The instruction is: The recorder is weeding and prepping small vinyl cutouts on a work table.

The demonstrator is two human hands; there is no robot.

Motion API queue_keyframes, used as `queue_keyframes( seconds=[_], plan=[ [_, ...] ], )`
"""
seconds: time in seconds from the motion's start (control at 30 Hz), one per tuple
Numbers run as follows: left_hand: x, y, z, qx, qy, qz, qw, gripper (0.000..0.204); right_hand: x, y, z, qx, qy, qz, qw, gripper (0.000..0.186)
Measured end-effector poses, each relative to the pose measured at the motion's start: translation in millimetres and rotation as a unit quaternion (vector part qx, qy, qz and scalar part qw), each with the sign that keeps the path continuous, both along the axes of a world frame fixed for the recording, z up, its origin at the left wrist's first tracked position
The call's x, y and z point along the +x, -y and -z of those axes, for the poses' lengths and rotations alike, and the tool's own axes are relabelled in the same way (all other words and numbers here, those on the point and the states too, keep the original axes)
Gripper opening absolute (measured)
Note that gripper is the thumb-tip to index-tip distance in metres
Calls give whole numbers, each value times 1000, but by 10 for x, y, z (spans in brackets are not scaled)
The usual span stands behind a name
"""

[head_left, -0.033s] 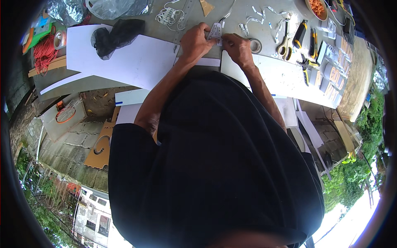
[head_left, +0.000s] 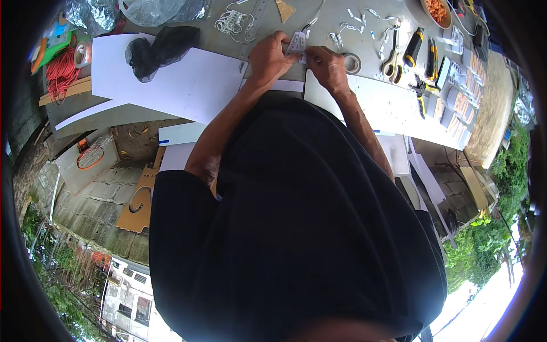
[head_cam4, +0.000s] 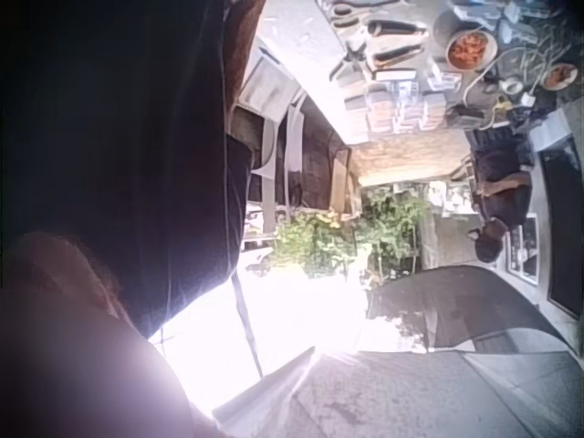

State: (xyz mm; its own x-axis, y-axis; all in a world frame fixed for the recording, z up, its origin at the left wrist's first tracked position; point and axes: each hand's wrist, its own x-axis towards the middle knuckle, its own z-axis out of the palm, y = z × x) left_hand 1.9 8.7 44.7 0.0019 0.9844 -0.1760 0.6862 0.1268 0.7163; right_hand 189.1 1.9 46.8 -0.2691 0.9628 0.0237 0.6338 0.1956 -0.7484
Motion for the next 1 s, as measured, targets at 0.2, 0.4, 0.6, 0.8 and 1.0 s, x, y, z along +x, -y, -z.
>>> queue_keyframes(
  seconds=[0.2, 0.4, 0.6, 0.8, 1.0],
  plan=[
    [17, -1, -9, -2, -4, -7, 1000, 49, -56, 34, -2, 64, 65, 2, 996, 14],
    [30, -6, -19, 2, -21, -9, 1000, 48, 9, 30, 57, 99, 45, -27, 994, 16],
    [37, -6, -28, 4, -30, -8, 1000, 49, 42, -31, 56, 140, 107, -61, 983, 15],
    [53, -7, -43, 22, -47, -4, 999, 48, 56, -98, 55, 112, 168, -101, 974, 10],
    [73, -9, -45, 27, -46, -6, 999, 47, 59, -134, 77, 80, 208, -113, 968, 10]
  ],
)
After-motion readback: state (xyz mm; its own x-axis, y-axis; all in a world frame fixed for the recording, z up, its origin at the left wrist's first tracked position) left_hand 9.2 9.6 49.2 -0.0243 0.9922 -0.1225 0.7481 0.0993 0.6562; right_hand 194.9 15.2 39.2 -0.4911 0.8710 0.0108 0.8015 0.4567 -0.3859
